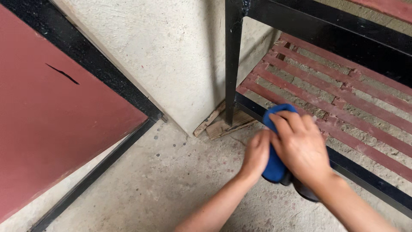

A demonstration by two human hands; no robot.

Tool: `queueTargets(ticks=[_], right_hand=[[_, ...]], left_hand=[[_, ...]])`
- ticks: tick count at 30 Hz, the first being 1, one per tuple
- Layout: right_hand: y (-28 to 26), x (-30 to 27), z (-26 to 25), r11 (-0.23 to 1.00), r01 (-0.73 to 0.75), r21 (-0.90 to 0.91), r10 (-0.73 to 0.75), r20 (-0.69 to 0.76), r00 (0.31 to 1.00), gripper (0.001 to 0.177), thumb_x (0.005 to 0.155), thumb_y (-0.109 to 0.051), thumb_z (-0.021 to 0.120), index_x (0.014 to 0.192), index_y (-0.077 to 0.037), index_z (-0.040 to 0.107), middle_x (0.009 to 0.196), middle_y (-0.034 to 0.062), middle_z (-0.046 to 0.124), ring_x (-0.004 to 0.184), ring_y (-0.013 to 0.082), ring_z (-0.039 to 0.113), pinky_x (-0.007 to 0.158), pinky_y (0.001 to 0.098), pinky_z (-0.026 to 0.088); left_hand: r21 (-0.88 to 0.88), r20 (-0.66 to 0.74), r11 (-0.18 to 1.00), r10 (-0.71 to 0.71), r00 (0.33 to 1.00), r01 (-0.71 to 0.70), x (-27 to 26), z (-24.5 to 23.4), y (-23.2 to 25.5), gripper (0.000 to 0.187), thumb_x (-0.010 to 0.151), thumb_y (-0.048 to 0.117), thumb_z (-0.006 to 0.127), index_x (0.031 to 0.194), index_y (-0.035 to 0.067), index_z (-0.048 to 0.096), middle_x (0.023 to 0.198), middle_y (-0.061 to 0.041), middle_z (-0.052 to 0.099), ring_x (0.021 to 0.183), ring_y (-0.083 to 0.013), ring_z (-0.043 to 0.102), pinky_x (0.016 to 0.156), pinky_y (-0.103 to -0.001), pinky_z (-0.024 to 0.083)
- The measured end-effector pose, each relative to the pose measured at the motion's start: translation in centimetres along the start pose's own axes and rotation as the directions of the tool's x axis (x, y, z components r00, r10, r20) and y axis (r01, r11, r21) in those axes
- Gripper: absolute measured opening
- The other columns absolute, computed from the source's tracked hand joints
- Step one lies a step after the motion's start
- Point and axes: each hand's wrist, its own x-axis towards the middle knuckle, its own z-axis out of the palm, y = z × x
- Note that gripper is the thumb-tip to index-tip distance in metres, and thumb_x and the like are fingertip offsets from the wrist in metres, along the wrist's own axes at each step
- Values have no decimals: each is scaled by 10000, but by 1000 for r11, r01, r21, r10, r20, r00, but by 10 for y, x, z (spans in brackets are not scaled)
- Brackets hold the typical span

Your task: The person wipes the black metal frame of a bed with a blue cloth. They briefly open a small container and place it on the floor, then continue wiping the frame along its length and corners.

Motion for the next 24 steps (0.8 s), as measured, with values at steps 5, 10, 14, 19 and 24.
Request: queueTargets(ticks=[5,10,14,19,24], right_hand=[[29,-45,-37,998,-1,-55,6,100,995,491,785,-175,731,1260,-63,680,1182,98,662,925,294,603,863,401,519],[41,-71,-39,988,-79,-130,94,107,990,481,750,-151,745,1228,-122,699,1144,27,670,912,259,599,828,386,490],[31,-62,-21,990,-117,-79,116,-15,993,431,774,-130,752,1201,-107,699,1161,41,671,932,275,587,839,414,466],[18,-33,-9,996,-87,-1,87,-37,996,418,785,-111,754,1198,-74,710,1171,68,672,917,293,579,817,432,463],[13,-23,-6,998,-66,26,67,-75,995,379,787,-116,746,1164,-88,715,1160,47,674,933,297,587,804,426,463]], left_hand=[[277,316,961,-69,946,-23,-20,22,2,353,1109,324,477,1051,30,662,926,-134,682,859,-181,645,752,-353,494],[292,433,956,-160,887,29,-26,30,17,335,1057,337,555,1040,26,681,848,-131,685,760,-194,645,704,-353,507],[202,391,977,-147,909,71,-15,18,18,273,1032,293,609,1086,37,689,876,-83,701,795,-121,610,730,-314,512],[175,232,984,-82,969,41,-2,3,10,250,1036,257,563,1041,37,683,862,-48,684,790,-94,605,720,-302,503],[51,131,998,-54,990,47,-4,8,6,271,1094,253,506,1005,32,635,868,-71,642,822,-123,575,744,-330,492]])
